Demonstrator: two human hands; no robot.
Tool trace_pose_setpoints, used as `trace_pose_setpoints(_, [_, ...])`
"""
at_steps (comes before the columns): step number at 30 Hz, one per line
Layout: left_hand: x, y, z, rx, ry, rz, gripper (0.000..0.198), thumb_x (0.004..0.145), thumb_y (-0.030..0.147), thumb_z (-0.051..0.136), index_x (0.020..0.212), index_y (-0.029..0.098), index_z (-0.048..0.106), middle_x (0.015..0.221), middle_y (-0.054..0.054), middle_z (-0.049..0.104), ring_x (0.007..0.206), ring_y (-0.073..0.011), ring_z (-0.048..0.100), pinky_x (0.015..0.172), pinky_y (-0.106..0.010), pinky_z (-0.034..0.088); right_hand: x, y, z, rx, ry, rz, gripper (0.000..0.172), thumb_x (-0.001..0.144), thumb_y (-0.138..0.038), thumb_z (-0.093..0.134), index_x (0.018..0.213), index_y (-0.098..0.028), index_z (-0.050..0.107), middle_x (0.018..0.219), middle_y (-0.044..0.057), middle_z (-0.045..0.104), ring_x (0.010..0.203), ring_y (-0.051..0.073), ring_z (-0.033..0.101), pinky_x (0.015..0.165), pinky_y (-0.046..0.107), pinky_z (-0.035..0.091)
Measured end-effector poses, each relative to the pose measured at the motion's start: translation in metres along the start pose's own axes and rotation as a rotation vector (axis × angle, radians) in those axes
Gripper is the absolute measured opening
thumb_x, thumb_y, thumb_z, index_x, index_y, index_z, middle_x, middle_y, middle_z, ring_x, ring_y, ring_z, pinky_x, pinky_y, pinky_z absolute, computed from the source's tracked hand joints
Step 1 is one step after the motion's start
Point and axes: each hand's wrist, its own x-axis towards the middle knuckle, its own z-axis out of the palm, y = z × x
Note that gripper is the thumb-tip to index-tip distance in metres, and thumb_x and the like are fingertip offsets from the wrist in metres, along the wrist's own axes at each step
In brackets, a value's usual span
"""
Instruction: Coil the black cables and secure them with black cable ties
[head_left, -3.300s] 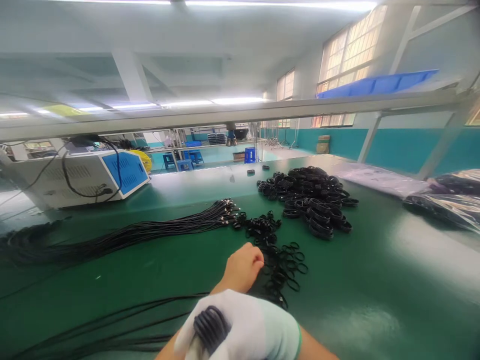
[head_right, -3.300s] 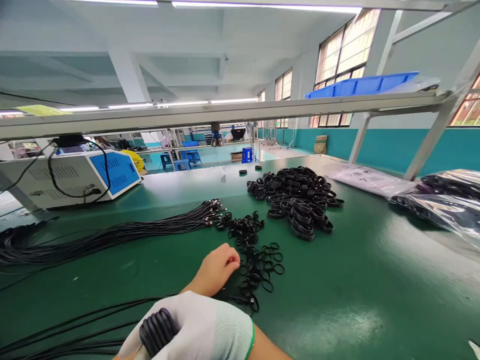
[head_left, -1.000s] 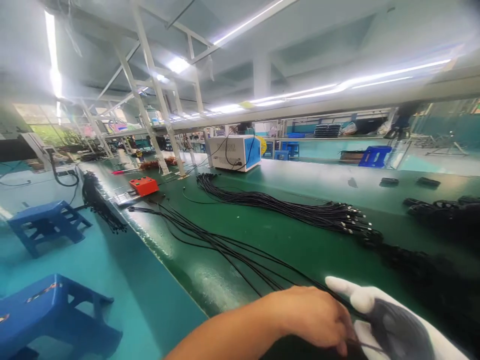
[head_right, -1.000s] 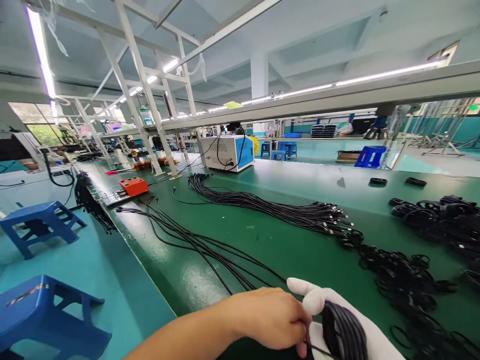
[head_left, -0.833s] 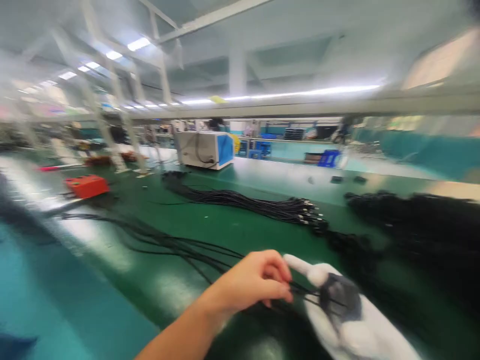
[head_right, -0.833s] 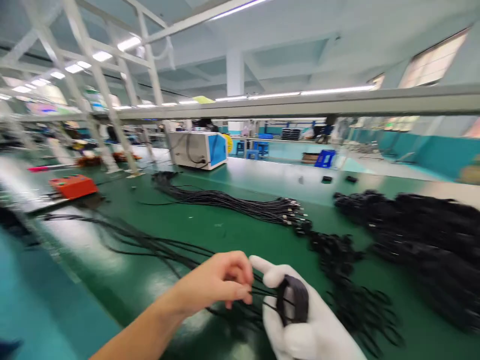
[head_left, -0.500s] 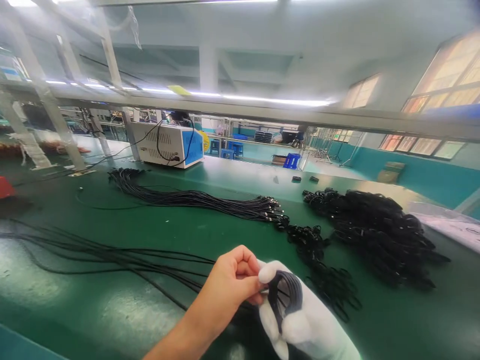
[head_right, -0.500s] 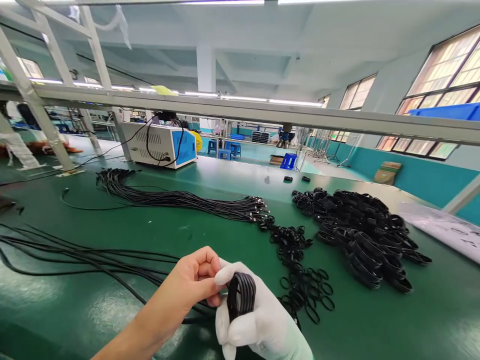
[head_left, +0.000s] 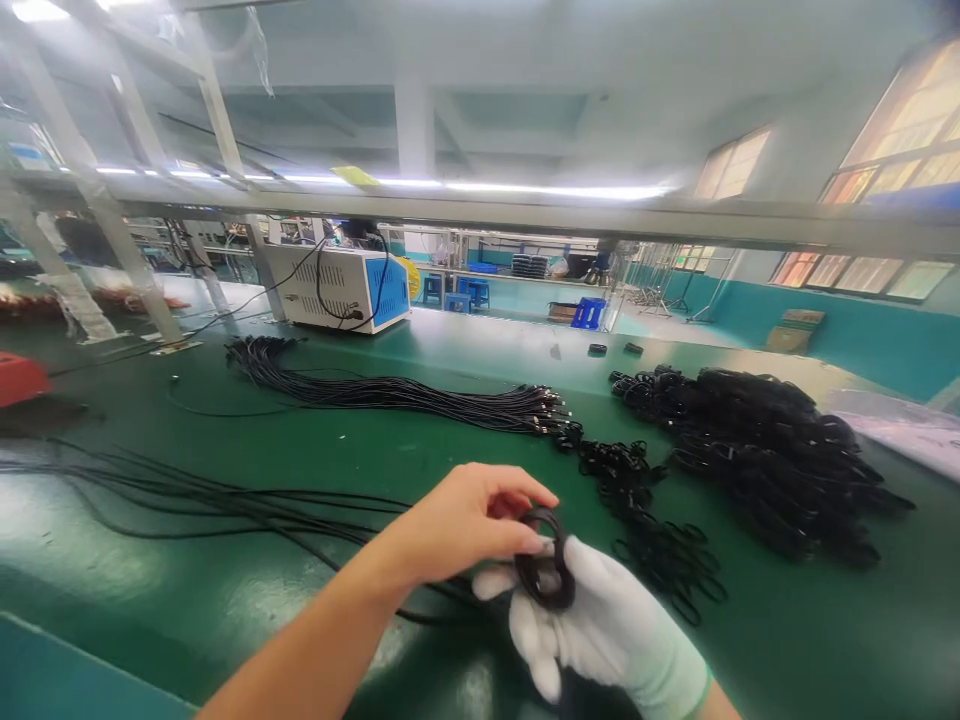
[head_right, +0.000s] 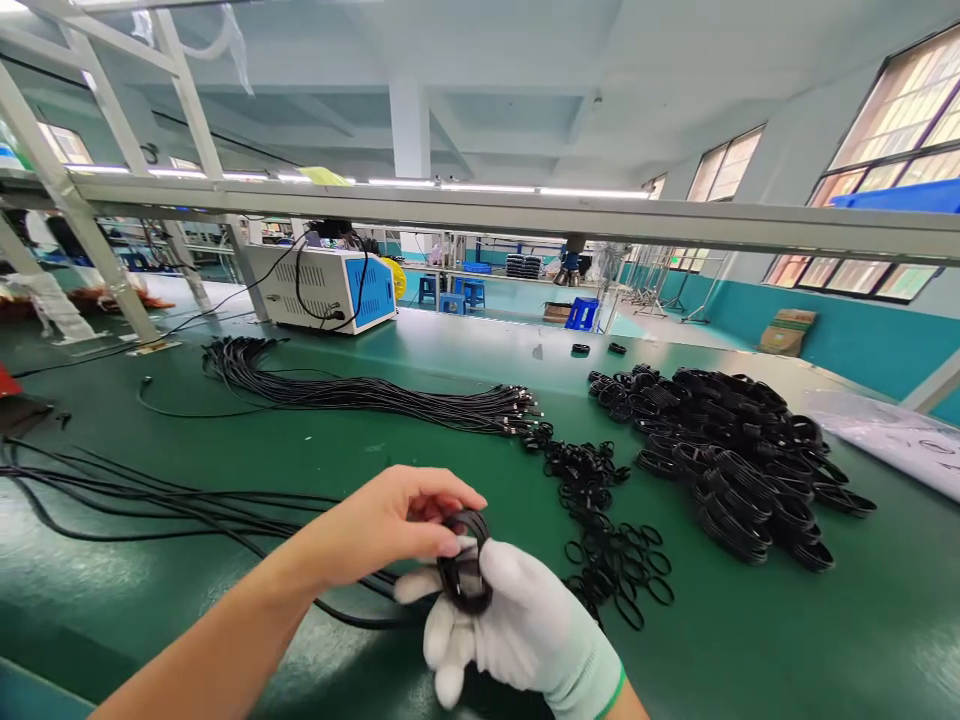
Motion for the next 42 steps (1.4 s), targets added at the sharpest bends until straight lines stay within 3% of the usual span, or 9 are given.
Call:
trace_pose_setpoints(3, [0.014, -0.015, 0.000, -0.064, 0.120, -0.162, 0.031, 0.063, 0.025, 0.070, 0.091, 0.014, 0.061, 0.060, 0.005, 0.054, 0.049, -0.0109, 0.053, 0.044, -0.020, 0.042, 0.009, -0.004, 0.005, -0.170, 0.253, -0.168, 0.054, 0.075, -0.052, 0.060, 0.112, -0.015, 0.051, 0.103, 0.011, 0.059, 0.088, 0.021, 0.058, 0.067, 0.033, 0.051])
trace_pose_setpoints(7, [0.015, -0.030, 0.007, -0.122, 0.296, -0.172, 0.028, 0.070, 0.033, 0.064, 0.090, 0.015, 0.056, 0.056, 0.004, 0.056, 0.045, -0.0121, 0.055, 0.043, -0.021, 0.044, 0.015, -0.003, 0.006, -0.375, 0.470, -0.243, 0.066, 0.063, -0.029, 0.075, 0.119, -0.020, 0.042, 0.106, 0.009, 0.057, 0.093, 0.024, 0.057, 0.074, 0.039, 0.051])
trace_pose_setpoints(10, [0.005, -0.033, 0.011, -0.206, 0.321, -0.169, 0.019, 0.078, 0.033, 0.053, 0.078, 0.015, 0.055, 0.062, 0.001, 0.058, 0.045, -0.0082, 0.050, 0.042, -0.018, 0.039, 0.014, 0.001, -0.001, -0.266, 0.421, -0.189, 0.064, 0.061, -0.035, 0.075, 0.114, -0.019, 0.043, 0.108, 0.010, 0.055, 0.096, 0.026, 0.059, 0.078, 0.045, 0.051])
trace_pose_setpoints(15, [-0.009, -0.038, 0.019, -0.298, 0.175, -0.223, 0.009, 0.070, 0.021, 0.060, 0.071, 0.014, 0.053, 0.060, 0.005, 0.049, 0.048, -0.0057, 0.042, 0.041, -0.016, 0.032, 0.016, 0.002, -0.004, -0.238, 0.335, -0.155, 0.063, 0.058, -0.029, 0.078, 0.111, -0.019, 0.046, 0.109, 0.008, 0.055, 0.094, 0.026, 0.059, 0.079, 0.045, 0.051])
trace_pose_setpoints(23, [-0.013, -0.053, 0.025, -0.477, 0.108, -0.185, 0.012, 0.074, 0.023, 0.056, 0.070, 0.014, 0.049, 0.060, 0.003, 0.052, 0.054, -0.0073, 0.045, 0.053, -0.020, 0.037, 0.012, 0.006, 0.002, -0.145, 0.215, -0.138, 0.042, 0.070, -0.025, 0.070, 0.108, -0.015, 0.052, 0.094, 0.007, 0.057, 0.083, 0.019, 0.058, 0.077, 0.042, 0.049])
trace_pose_setpoints(30, [-0.014, -0.042, 0.020, -0.274, 0.064, -0.197, 0.013, 0.078, 0.022, 0.048, 0.067, 0.016, 0.050, 0.059, 0.001, 0.055, 0.054, -0.0107, 0.050, 0.056, -0.024, 0.042, 0.012, 0.008, 0.002, -0.086, 0.237, -0.117, 0.041, 0.067, -0.024, 0.073, 0.102, -0.014, 0.054, 0.089, 0.005, 0.056, 0.081, 0.018, 0.055, 0.073, 0.040, 0.050])
trace_pose_setpoints(34, [-0.018, -0.041, 0.022, 0.320, 0.426, -0.027, 0.017, 0.078, 0.012, 0.044, 0.084, 0.020, 0.058, 0.083, -0.002, 0.060, 0.071, -0.0155, 0.056, 0.064, -0.027, 0.045, 0.011, 0.008, 0.004, -0.019, 0.214, -0.105, 0.041, 0.067, -0.022, 0.072, 0.103, -0.017, 0.054, 0.105, 0.007, 0.052, 0.092, 0.019, 0.054, 0.076, 0.038, 0.050])
trace_pose_setpoints(37, [-0.017, -0.051, 0.029, 0.629, 0.539, 0.229, 0.035, 0.072, 0.001, 0.040, 0.092, 0.020, 0.062, 0.088, -0.004, 0.060, 0.079, -0.0174, 0.056, 0.072, -0.029, 0.045, 0.012, 0.012, 0.006, -0.068, 0.241, -0.124, 0.043, 0.065, -0.018, 0.072, 0.104, -0.018, 0.054, 0.102, 0.007, 0.053, 0.092, 0.019, 0.052, 0.074, 0.037, 0.051])
trace_pose_setpoints(42, [-0.009, -0.069, 0.034, 0.545, 0.626, 0.345, 0.031, 0.076, 0.001, 0.042, 0.084, 0.018, 0.066, 0.072, -0.001, 0.059, 0.066, -0.0122, 0.056, 0.063, -0.022, 0.045, 0.014, 0.016, 0.010, -0.030, 0.219, -0.159, 0.046, 0.064, -0.015, 0.072, 0.106, -0.019, 0.055, 0.101, 0.005, 0.052, 0.091, 0.018, 0.050, 0.072, 0.034, 0.051])
